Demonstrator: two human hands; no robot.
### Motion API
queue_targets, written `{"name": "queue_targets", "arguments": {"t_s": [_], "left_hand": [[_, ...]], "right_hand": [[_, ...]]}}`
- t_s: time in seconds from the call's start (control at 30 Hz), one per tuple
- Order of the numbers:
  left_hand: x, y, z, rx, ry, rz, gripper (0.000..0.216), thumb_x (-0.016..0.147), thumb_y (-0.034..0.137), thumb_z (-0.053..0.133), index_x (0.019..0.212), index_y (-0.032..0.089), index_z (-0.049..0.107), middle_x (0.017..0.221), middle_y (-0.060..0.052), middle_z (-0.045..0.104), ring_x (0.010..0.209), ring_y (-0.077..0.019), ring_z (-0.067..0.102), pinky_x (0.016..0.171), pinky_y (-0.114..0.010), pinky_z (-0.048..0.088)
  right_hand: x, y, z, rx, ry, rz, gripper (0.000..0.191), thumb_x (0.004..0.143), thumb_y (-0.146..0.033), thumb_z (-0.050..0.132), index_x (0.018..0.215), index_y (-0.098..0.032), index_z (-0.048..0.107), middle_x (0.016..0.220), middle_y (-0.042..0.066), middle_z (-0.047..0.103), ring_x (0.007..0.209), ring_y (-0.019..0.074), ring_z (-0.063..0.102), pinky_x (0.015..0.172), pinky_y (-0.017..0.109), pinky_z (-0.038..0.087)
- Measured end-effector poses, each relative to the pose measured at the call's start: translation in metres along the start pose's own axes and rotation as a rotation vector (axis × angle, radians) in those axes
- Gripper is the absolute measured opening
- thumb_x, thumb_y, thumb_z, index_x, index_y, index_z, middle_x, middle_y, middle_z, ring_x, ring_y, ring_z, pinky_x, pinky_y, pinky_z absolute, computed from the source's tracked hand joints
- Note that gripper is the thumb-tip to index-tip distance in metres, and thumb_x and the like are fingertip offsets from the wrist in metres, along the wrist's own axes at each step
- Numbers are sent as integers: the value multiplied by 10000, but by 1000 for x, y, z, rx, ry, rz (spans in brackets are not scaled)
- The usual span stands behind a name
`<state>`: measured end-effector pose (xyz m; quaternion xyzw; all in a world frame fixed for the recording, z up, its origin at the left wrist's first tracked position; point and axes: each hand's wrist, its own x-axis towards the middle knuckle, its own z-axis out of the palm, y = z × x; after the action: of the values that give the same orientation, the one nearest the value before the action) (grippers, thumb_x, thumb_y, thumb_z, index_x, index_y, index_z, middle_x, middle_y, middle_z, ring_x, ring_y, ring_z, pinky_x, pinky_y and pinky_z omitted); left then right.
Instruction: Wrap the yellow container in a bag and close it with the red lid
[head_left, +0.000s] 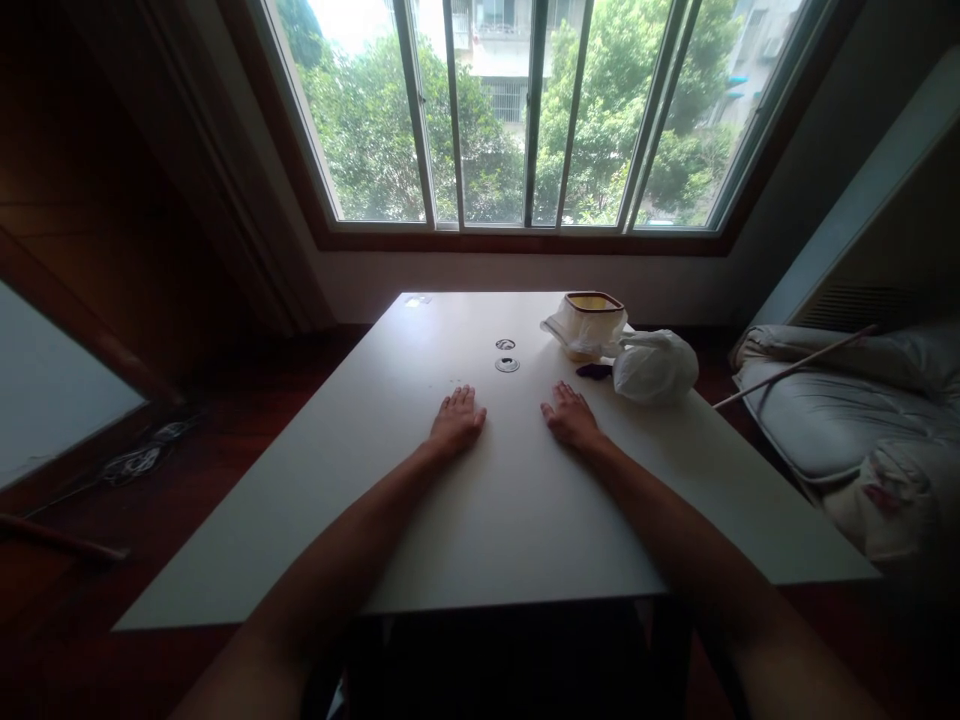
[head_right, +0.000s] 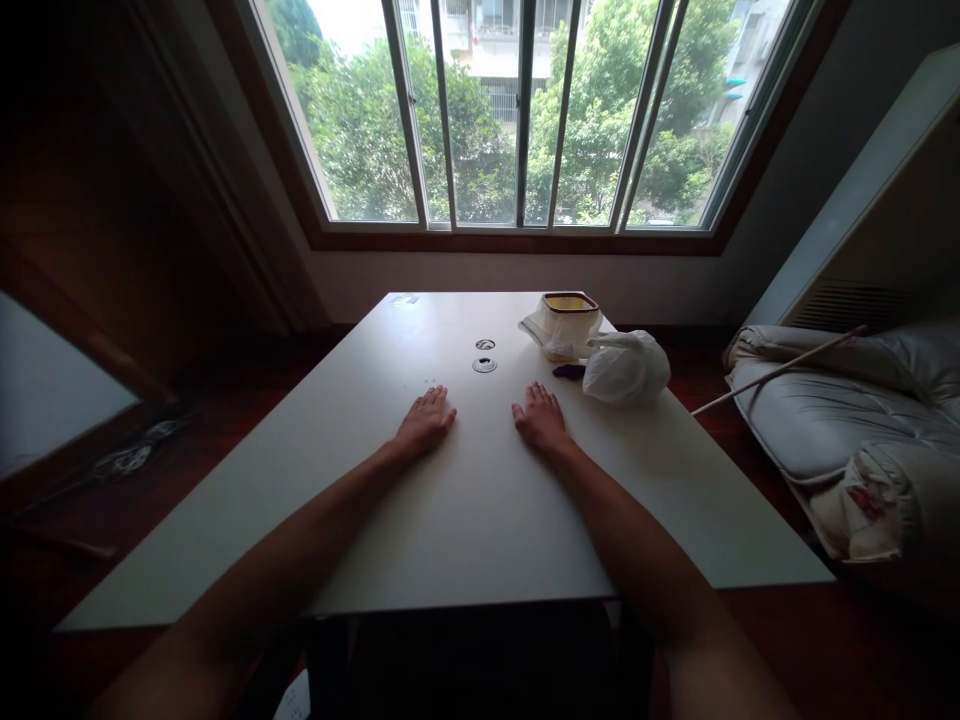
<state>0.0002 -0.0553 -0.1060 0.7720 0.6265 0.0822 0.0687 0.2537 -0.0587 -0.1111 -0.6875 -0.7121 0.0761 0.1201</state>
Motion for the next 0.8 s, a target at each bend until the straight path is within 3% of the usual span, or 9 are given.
{"name": "queue_targets", "arguments": {"t_s": [0.8], "left_hand": [[0, 3, 3, 60, -51, -7, 748, 990, 480, 227, 1574, 14, 240, 1671, -172, 149, 1559, -273, 133, 1263, -423, 122]], "right_hand": [[-5, -2, 1, -80, -42, -5, 706, 1006, -449, 266, 1560, -11, 291, 1651, 178, 231, 1537, 259, 197, 1247, 371, 97]]}}
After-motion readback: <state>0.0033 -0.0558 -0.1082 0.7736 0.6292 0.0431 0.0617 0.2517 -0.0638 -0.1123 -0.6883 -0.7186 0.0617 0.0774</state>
